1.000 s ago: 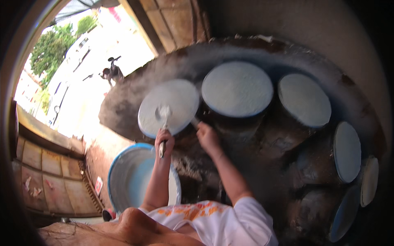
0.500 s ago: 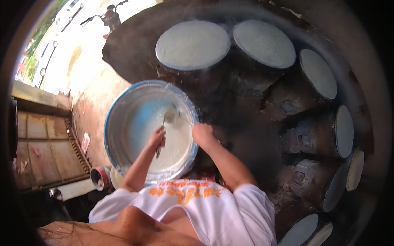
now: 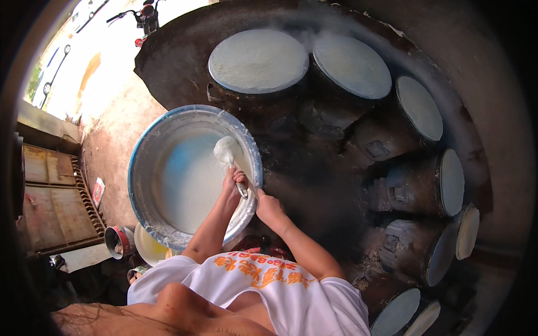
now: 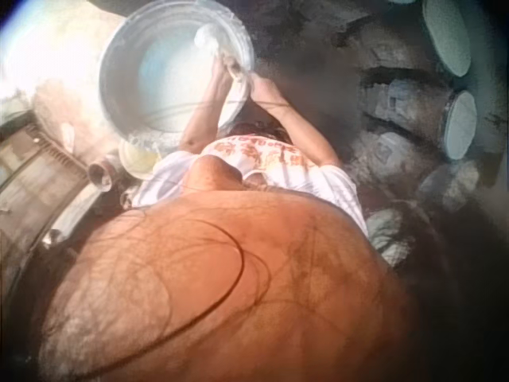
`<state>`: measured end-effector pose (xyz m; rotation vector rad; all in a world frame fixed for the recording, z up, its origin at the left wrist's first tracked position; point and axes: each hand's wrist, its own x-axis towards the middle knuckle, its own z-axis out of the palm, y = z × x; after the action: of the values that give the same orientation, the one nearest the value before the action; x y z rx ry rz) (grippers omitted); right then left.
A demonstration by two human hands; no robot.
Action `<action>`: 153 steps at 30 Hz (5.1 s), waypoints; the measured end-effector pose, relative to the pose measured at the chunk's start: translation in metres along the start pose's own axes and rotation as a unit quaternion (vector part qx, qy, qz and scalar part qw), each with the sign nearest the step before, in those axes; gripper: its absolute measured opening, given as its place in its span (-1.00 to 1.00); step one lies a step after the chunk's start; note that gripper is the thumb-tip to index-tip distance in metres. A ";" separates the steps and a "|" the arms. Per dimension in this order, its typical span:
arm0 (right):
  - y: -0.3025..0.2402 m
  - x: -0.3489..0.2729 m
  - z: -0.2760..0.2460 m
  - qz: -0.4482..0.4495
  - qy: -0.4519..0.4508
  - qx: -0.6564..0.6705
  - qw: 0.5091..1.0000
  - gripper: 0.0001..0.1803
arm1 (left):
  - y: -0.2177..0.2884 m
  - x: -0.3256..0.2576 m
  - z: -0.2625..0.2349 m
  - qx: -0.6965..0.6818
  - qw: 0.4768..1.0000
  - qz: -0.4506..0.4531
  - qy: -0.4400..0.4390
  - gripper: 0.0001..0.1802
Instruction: The person prepares spring roll wrappers by ladling batter onto heated plates, spreading it into thin circles with a tool, and peeling the cooked wrappers off to stack them.
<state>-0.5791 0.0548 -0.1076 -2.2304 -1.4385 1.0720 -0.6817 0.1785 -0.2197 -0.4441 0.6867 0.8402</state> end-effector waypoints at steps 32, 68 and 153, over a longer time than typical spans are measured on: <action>0.060 -0.141 -0.133 -0.056 -0.019 0.730 0.681 -0.66 | -0.079 -0.191 0.215 0.132 0.912 -0.374 -0.107 -0.57; 0.541 -0.402 -0.249 0.437 0.866 0.222 0.102 -0.55 | -1.010 -0.192 0.012 0.596 0.061 -0.741 -0.304 -0.68; 0.710 -0.649 -0.285 0.177 0.577 0.068 0.794 -0.74 | -0.909 -0.213 0.069 0.774 0.424 -0.312 -0.351 -0.41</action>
<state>-0.0538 -0.7972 -0.0451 -2.3071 -0.3896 -0.2356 -0.0331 -0.4351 0.0631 1.2969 0.1892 -0.5869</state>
